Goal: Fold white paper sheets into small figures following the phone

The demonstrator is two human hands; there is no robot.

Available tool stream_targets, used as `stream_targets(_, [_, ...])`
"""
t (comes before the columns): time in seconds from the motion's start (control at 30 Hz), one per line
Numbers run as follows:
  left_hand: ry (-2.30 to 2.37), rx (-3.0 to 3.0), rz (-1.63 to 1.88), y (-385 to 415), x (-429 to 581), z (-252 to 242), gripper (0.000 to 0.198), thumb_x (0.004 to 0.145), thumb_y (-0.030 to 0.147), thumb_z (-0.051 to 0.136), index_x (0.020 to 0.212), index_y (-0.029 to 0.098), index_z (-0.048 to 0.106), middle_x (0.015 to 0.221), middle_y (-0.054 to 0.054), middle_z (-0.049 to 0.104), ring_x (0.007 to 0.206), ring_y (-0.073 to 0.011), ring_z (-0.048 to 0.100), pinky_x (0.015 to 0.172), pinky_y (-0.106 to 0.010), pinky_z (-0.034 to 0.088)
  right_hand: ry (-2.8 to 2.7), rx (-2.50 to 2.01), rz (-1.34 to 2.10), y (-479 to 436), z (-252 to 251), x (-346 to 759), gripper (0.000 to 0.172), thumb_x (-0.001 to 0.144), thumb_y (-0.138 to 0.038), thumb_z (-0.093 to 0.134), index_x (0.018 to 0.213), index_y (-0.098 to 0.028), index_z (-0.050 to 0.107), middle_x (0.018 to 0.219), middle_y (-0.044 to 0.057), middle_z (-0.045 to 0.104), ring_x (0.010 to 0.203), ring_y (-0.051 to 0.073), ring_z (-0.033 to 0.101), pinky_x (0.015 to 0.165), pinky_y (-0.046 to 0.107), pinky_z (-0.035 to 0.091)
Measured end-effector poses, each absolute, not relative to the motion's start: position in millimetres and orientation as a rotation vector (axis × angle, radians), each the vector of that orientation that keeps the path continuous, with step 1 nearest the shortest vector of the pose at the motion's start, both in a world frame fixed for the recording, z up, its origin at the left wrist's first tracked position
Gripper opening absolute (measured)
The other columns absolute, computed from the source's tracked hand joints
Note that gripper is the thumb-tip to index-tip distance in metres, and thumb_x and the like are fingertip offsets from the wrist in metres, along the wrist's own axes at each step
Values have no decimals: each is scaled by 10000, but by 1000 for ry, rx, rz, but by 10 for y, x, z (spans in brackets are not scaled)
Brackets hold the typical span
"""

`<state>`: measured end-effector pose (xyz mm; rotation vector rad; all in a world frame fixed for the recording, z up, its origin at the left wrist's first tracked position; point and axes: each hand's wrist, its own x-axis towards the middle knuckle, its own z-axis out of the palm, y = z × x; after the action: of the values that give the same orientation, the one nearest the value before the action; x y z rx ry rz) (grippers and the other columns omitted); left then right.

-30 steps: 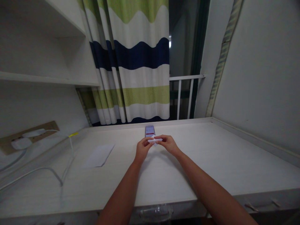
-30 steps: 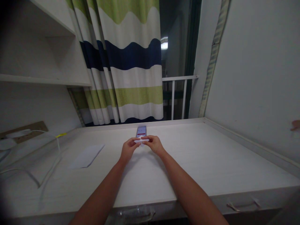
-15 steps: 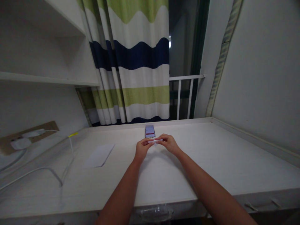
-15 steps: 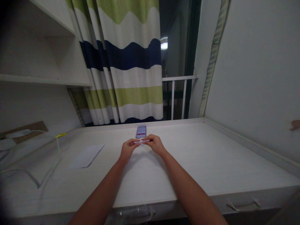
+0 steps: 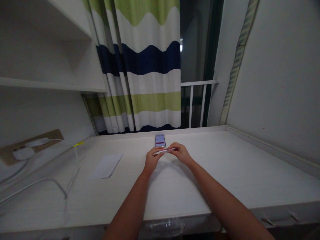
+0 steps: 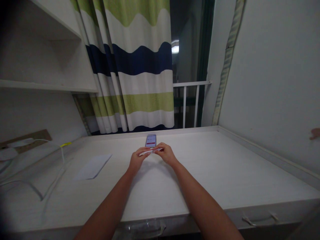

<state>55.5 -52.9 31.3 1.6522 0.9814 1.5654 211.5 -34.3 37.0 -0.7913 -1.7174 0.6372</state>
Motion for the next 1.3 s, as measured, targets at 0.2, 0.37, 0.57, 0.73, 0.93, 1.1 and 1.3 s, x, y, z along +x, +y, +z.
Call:
stream_targets(0.2, [1026, 1608, 1486, -541, 561, 326, 215, 589, 293, 636, 752, 160, 683, 773, -56, 668, 740, -184, 580, 626, -259, 449, -1722, -783, 631, -353, 380, 2122, 144, 623, -315, 633, 678, -183, 652, 785, 34, 558, 734, 134, 526, 601, 243, 425])
stream_targets(0.37, [979, 1591, 1466, -529, 561, 310, 243, 615, 312, 610, 781, 147, 677, 704, -50, 659, 616, -144, 572, 509, -223, 435, -1711, -818, 697, -341, 376, 2126, 172, 625, -320, 625, 698, -165, 646, 722, 37, 600, 684, 140, 538, 595, 253, 414])
stream_targets(0.57, [956, 1472, 1455, -553, 566, 325, 273, 624, 337, 611, 765, 109, 661, 644, -61, 645, 560, -144, 592, 495, -226, 450, -1584, -851, 937, -339, 383, 2105, 253, 564, -322, 658, 739, -141, 641, 612, 3, 608, 538, 105, 509, 555, 249, 395])
stream_targets(0.73, [906, 1295, 1406, -570, 581, 340, 317, 589, 356, 644, 772, 98, 629, 670, -68, 652, 596, -173, 620, 541, -257, 480, -1495, -844, 1013, -367, 420, 2088, 206, 527, -305, 676, 655, -145, 649, 585, 2, 621, 586, 121, 537, 621, 272, 406])
stream_targets(0.93, [809, 1208, 1391, -560, 596, 329, 340, 554, 358, 675, 757, 96, 596, 761, -92, 663, 671, -195, 630, 640, -305, 496, -1490, -858, 1023, -371, 423, 2102, 220, 499, -302, 694, 641, -138, 659, 604, 17, 639, 599, 134, 549, 635, 283, 407])
stream_targets(1.1, [796, 1205, 1431, -550, 576, 326, 332, 565, 363, 667, 752, 98, 595, 773, -87, 664, 694, -193, 628, 678, -319, 494, -1494, -856, 1013, -371, 422, 2105, 251, 553, -333, 658, 712, -140, 674, 601, 21, 638, 568, 117, 521, 591, 267, 397])
stream_targets(1.3, [788, 1179, 1449, -519, 557, 299, 297, 574, 348, 666, 722, 101, 593, 721, -71, 662, 675, -197, 630, 657, -319, 499, -1508, -823, 1001, -339, 403, 2124, 204, 579, -337, 642, 658, -152, 673, 585, 23, 630, 566, 115, 512, 553, 251, 385])
